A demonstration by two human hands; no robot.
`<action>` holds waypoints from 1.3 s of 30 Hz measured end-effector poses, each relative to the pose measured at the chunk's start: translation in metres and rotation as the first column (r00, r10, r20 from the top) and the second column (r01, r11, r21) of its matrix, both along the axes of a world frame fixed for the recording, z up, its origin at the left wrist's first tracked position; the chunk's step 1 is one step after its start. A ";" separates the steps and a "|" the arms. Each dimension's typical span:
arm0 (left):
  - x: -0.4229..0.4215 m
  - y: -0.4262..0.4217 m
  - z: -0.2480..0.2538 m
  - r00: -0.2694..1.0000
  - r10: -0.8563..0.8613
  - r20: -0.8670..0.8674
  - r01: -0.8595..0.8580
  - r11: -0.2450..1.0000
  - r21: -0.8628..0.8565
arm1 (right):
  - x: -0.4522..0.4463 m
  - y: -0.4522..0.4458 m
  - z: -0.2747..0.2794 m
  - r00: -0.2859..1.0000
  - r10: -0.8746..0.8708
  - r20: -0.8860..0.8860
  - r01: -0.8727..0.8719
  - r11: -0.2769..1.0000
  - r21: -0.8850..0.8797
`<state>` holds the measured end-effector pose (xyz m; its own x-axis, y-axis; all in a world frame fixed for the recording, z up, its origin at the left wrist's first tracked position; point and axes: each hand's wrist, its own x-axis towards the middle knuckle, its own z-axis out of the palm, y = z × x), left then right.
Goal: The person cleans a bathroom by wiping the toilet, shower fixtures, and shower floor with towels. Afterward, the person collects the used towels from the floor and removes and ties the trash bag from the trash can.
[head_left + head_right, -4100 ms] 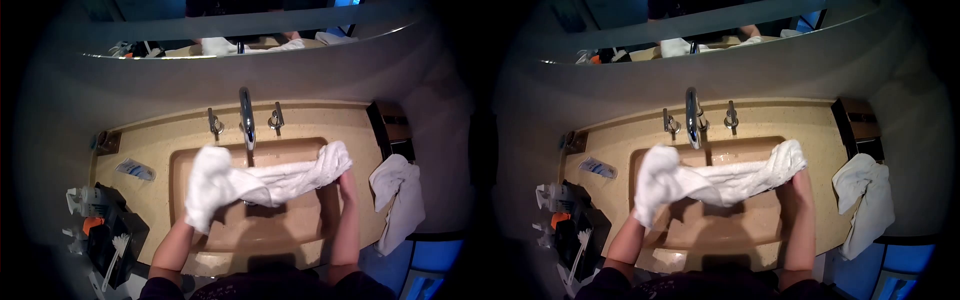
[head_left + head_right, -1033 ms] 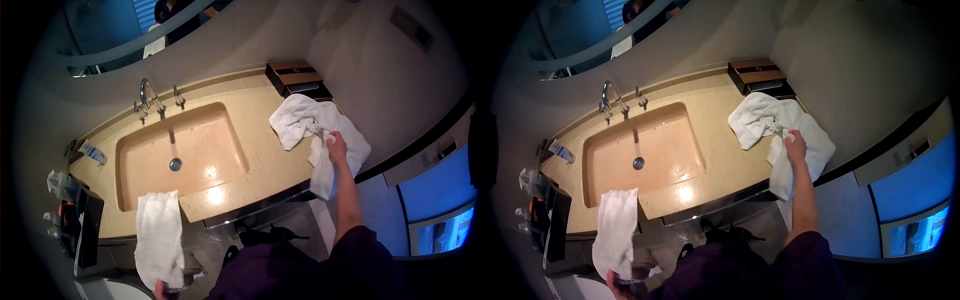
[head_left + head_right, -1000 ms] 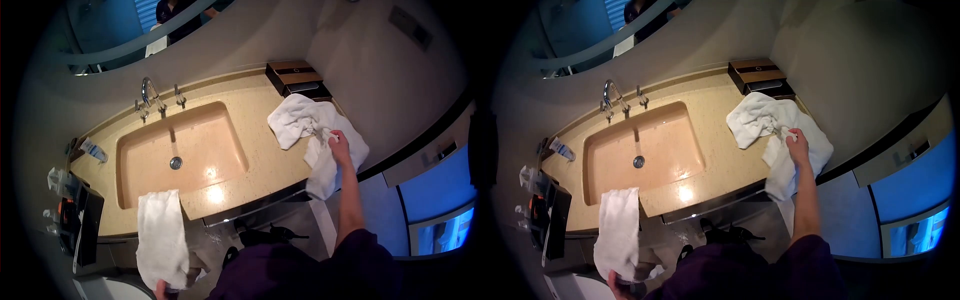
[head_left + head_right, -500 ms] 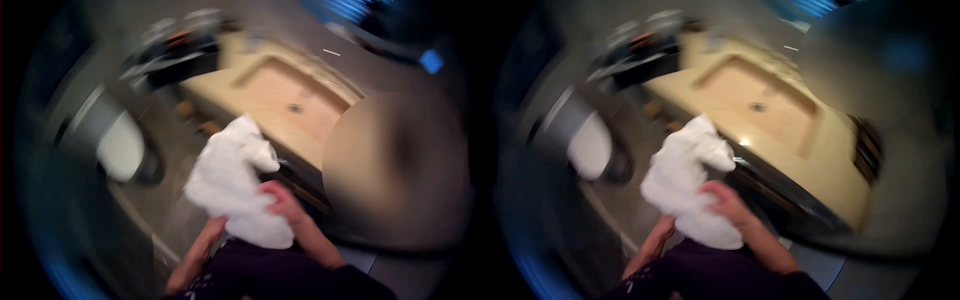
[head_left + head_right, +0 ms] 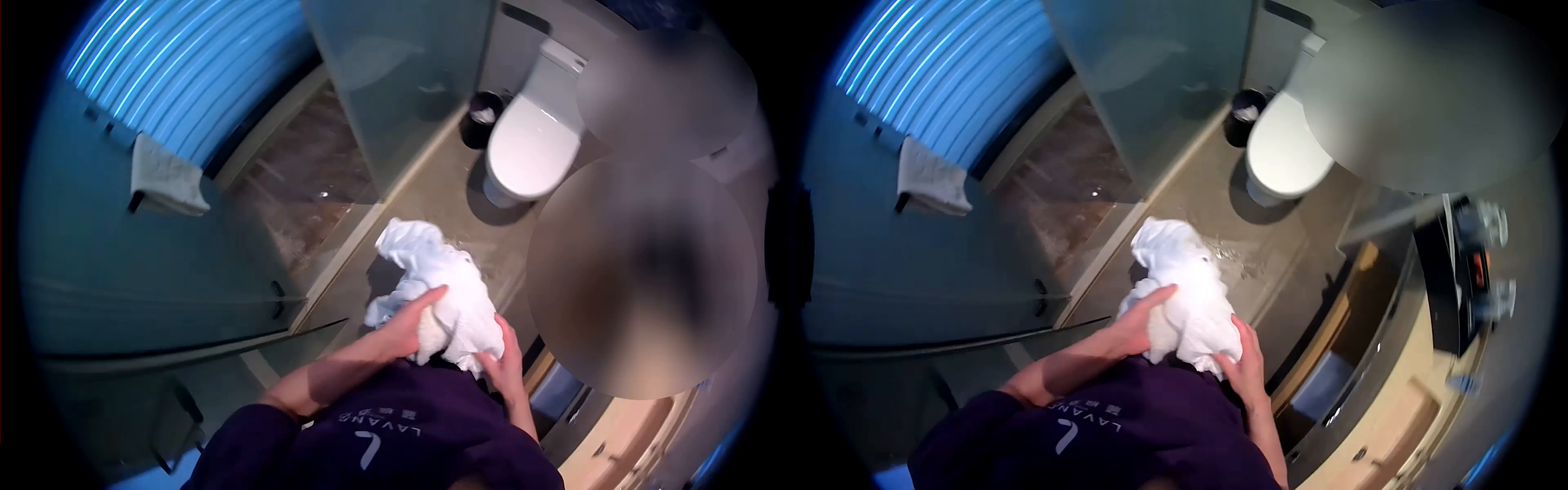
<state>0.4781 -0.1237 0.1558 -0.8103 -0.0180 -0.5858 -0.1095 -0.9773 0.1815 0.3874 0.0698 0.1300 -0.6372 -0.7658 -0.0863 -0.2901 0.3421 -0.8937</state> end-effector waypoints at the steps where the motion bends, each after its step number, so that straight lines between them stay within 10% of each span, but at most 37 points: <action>1: 0.006 -0.016 0.009 0.996 0.080 -0.030 -0.080 0.997 -0.012 | -0.019 -0.018 -0.004 0.998 0.060 -0.022 -0.061 0.998 -0.033; 6: 0.058 -0.076 0.013 0.875 0.482 0.041 -0.433 0.819 -0.377 | -0.067 -0.134 0.040 0.949 0.205 -0.239 -0.237 0.965 -0.113; 12: 0.113 -0.161 0.043 0.565 0.808 -0.165 -0.822 0.534 -0.197 | -0.050 -0.261 0.039 0.544 0.676 -0.497 -0.743 0.663 0.089; 15: 0.125 -0.231 0.058 0.457 0.867 -0.198 -0.882 0.413 -0.227 | -0.013 -0.330 -0.014 0.587 0.807 -0.062 -0.808 0.578 -0.114; 19: 0.157 -0.354 0.043 0.340 0.935 -0.103 -0.891 0.285 -0.353 | 0.018 -0.440 -0.036 0.775 0.632 -0.025 -0.628 0.765 -0.145; 22: 0.194 -0.427 0.038 0.399 0.916 -0.048 -0.850 0.350 -0.394 | 0.015 -0.517 -0.003 0.803 0.553 0.223 -0.554 0.830 -0.064; 30: 0.225 -0.561 0.035 0.453 0.884 0.115 -0.771 0.453 -0.448 | 0.017 -0.630 0.035 0.818 0.533 0.218 -0.505 0.846 -0.174; 37: 0.211 -0.670 0.064 0.508 0.860 -0.048 -0.766 0.426 -0.481 | -0.010 -0.761 0.071 0.901 0.325 -0.287 -0.412 0.848 -0.333; 39: 0.190 -0.717 0.085 0.539 0.841 -0.050 -0.764 0.463 -0.450 | -0.021 -0.796 0.018 0.835 0.370 -0.408 -0.447 0.888 -0.108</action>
